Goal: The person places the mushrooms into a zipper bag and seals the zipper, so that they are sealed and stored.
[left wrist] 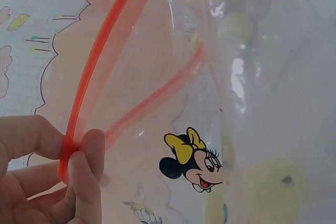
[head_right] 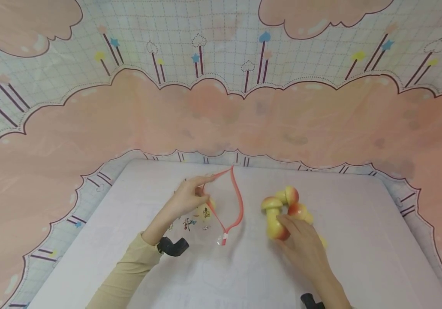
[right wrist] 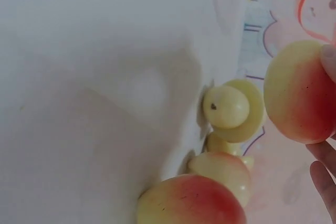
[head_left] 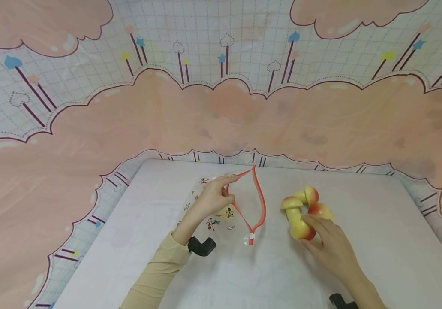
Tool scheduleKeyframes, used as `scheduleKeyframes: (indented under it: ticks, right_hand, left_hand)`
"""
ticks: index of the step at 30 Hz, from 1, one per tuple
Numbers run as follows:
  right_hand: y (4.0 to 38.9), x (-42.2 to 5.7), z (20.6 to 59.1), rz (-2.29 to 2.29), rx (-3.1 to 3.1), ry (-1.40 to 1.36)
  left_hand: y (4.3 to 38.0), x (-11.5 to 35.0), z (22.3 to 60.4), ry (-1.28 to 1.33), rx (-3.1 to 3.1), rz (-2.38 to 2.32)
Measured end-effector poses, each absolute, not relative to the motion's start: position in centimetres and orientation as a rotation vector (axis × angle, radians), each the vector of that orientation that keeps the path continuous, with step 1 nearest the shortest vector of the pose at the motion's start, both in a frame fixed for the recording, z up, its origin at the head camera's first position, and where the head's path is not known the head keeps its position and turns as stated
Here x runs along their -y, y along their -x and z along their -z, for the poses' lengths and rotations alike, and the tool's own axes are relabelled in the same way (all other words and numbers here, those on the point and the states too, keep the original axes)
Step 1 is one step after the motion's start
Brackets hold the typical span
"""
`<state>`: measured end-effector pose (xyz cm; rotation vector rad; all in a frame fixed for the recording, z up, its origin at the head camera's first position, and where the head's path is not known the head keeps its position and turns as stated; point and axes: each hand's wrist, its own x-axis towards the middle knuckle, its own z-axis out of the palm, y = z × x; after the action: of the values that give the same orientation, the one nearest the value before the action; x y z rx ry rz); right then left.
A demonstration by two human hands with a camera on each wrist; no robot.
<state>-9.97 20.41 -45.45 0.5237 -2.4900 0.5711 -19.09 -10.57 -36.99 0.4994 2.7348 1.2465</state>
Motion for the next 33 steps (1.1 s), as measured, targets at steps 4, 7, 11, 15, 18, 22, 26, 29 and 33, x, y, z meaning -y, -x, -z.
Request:
scheduleKeyframes:
  ticks: [4,7,11,15,18,22,26,29,33]
  right_hand:
    - [10.1,-20.1,45.3,-0.581,2.486,-0.514]
    - [10.3,-19.9,45.1,-0.593,2.462,-0.525]
    - [10.6,-19.5,44.8,-0.606,2.43,-0.551]
    - [10.9,-19.1,44.4,-0.629,2.411,-0.567]
    - [11.1,-18.9,44.2,-0.67,2.399,-0.579]
    - [11.4,-18.5,44.0,-0.715,2.367,-0.599]
    - [11.7,-17.9,43.8,-0.74,2.321,-0.623]
    - [11.9,-17.4,43.6,-0.767,2.324,-0.615]
    - [12.1,-16.8,43.2,-0.785,2.364,-0.582]
  left_hand:
    - [19.1,10.5,37.0,-0.494,-2.735,-1.245]
    - [19.1,10.5,37.2,-0.492,-2.739,-1.243]
    - [19.1,10.4,37.2,-0.492,-2.744,-1.239]
    - [19.2,10.4,37.3,-0.495,-2.749,-1.231]
    - [19.3,10.3,37.4,-0.499,-2.749,-1.228]
    - [19.4,10.2,37.4,-0.497,-2.736,-1.236]
    - [19.4,10.2,37.5,-0.504,-2.734,-1.23]
    - [19.4,10.1,37.6,-0.51,-2.737,-1.227]
    - [19.5,10.0,37.6,-0.515,-2.731,-1.237]
